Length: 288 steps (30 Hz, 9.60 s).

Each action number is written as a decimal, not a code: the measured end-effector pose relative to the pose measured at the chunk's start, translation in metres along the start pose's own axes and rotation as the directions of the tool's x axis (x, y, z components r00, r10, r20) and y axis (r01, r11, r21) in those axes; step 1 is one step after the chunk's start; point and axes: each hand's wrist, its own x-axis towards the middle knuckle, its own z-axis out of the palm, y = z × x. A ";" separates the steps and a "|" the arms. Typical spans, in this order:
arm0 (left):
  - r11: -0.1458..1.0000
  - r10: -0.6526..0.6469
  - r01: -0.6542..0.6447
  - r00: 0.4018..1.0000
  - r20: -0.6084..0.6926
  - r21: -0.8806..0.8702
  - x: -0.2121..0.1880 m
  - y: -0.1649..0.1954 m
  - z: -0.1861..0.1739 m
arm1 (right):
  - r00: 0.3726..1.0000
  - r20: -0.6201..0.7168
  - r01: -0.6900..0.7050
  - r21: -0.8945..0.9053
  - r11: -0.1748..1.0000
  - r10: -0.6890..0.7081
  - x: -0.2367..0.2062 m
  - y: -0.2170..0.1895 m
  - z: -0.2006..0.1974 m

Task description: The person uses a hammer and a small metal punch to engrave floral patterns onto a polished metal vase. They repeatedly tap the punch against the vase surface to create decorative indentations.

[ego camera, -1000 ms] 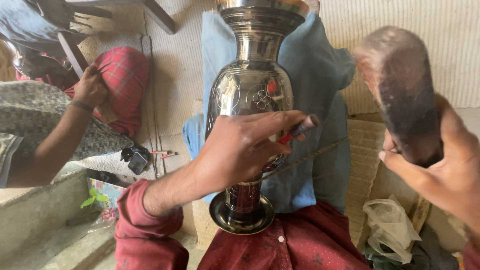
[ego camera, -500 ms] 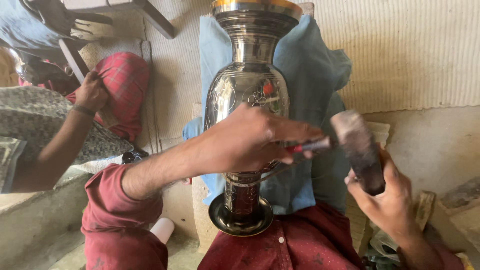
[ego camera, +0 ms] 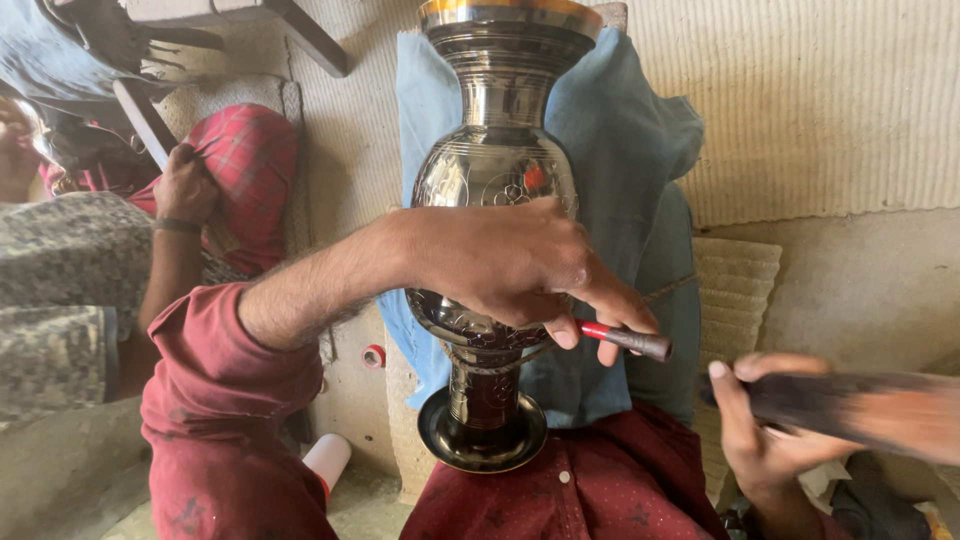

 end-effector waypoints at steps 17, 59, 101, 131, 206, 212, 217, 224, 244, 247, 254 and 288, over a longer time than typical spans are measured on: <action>0.943 -0.143 0.318 0.648 -0.748 0.096 -0.031 0.039 0.050 | 0.928 0.364 0.119 -0.074 0.990 -0.084 0.114 -0.024 -0.023; 0.933 -0.205 0.345 0.262 -0.943 -0.106 -0.025 0.043 0.084 | 0.625 0.779 0.236 -0.244 0.940 0.045 0.240 -0.070 -0.031; 0.992 0.123 -0.123 0.990 -0.066 0.005 0.000 -0.010 -0.003 | 0.990 -0.107 -0.037 0.403 0.914 0.087 0.015 -0.010 0.001; 0.937 -0.210 0.349 0.512 -0.833 -0.021 -0.028 0.039 0.060 | 0.835 0.543 0.127 -0.027 0.992 -0.092 0.158 -0.024 -0.037; 0.793 0.446 -0.048 0.725 -0.525 0.607 -0.040 0.009 0.044 | 0.998 0.022 0.047 0.408 0.912 -0.061 0.034 -0.029 -0.068; 0.792 0.456 0.000 0.666 -0.591 0.611 -0.044 0.012 0.058 | 0.902 0.166 0.425 -0.491 0.761 -0.398 0.047 -0.031 -0.075; 0.826 0.384 0.134 0.578 -0.720 0.548 -0.042 0.011 0.077 | 0.943 0.329 0.142 -0.535 0.833 0.051 0.069 -0.033 -0.084; 0.832 0.370 0.244 0.424 -0.827 0.497 -0.039 0.006 0.096 | 0.915 0.355 -0.040 -0.390 0.920 0.190 0.097 -0.056 -0.085; 0.745 0.550 0.160 0.402 -0.732 0.648 -0.048 -0.010 0.100 | 0.649 0.588 0.760 -0.477 0.441 -0.483 0.072 -0.008 -0.110; 0.720 0.526 0.166 0.501 -0.687 0.673 -0.053 -0.005 0.096 | 0.804 0.460 0.582 -0.485 0.652 -0.376 0.054 -0.031 -0.100; 0.734 0.451 0.097 0.671 -0.588 0.673 -0.055 0.003 0.078 | 0.811 0.344 0.584 -0.426 0.690 -0.474 0.047 -0.032 -0.079; 0.925 0.298 0.152 0.280 -0.912 0.349 -0.042 -0.001 0.113 | 0.718 0.624 0.608 -0.345 0.715 -0.309 0.143 -0.128 -0.077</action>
